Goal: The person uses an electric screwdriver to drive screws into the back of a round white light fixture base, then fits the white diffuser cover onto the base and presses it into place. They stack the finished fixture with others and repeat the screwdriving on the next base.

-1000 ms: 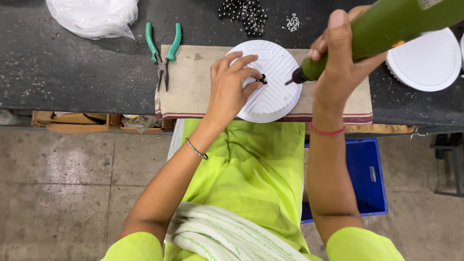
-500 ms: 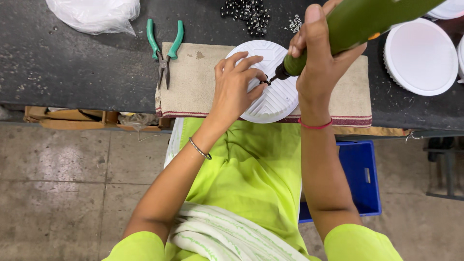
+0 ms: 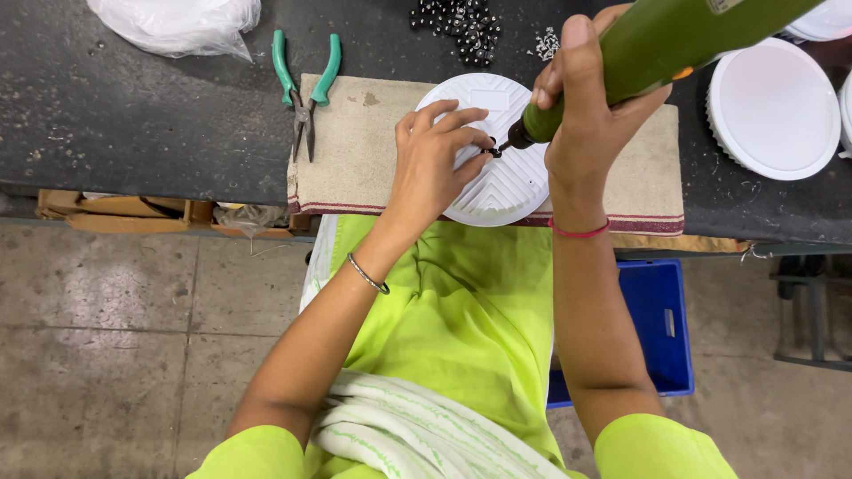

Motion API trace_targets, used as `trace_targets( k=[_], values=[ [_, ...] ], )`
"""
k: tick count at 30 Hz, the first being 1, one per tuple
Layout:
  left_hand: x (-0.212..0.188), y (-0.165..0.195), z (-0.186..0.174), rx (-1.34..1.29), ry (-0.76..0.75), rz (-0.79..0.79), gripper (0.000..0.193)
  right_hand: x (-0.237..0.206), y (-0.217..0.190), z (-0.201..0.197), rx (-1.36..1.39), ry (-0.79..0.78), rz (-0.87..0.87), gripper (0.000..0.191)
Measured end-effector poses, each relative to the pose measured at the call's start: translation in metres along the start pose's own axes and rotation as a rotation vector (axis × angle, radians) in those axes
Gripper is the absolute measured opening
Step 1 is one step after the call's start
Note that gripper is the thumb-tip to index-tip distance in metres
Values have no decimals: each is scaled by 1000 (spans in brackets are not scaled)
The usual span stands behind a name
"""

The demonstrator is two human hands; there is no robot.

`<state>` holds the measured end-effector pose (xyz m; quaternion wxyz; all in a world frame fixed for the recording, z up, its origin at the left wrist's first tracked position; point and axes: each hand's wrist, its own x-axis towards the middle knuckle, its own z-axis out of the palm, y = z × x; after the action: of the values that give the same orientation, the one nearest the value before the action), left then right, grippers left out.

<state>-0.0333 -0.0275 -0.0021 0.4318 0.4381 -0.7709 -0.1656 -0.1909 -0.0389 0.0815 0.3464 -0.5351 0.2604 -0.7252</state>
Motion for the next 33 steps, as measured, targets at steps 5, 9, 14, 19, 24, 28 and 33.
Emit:
trace_targets(
  k=[5,9,14,19,24,28,33],
  values=[
    [-2,-3,2,-39,37,-15,14,0,2,2,-32,-2,-12,20],
    [-3,-5,2,-76,47,-29,14,1,4,4,-21,15,3,19],
    [-3,-7,2,-85,45,-43,13,2,6,6,-43,26,19,19],
    [-3,-8,2,-100,51,-51,12,2,6,6,-47,25,26,20],
    [-4,-6,3,-86,66,-49,11,3,7,8,-47,11,37,19],
    [-3,-7,3,-64,65,-39,11,4,5,8,-50,16,29,19],
    [-8,-6,6,-25,98,-11,13,7,0,7,-29,36,20,19]
  ],
)
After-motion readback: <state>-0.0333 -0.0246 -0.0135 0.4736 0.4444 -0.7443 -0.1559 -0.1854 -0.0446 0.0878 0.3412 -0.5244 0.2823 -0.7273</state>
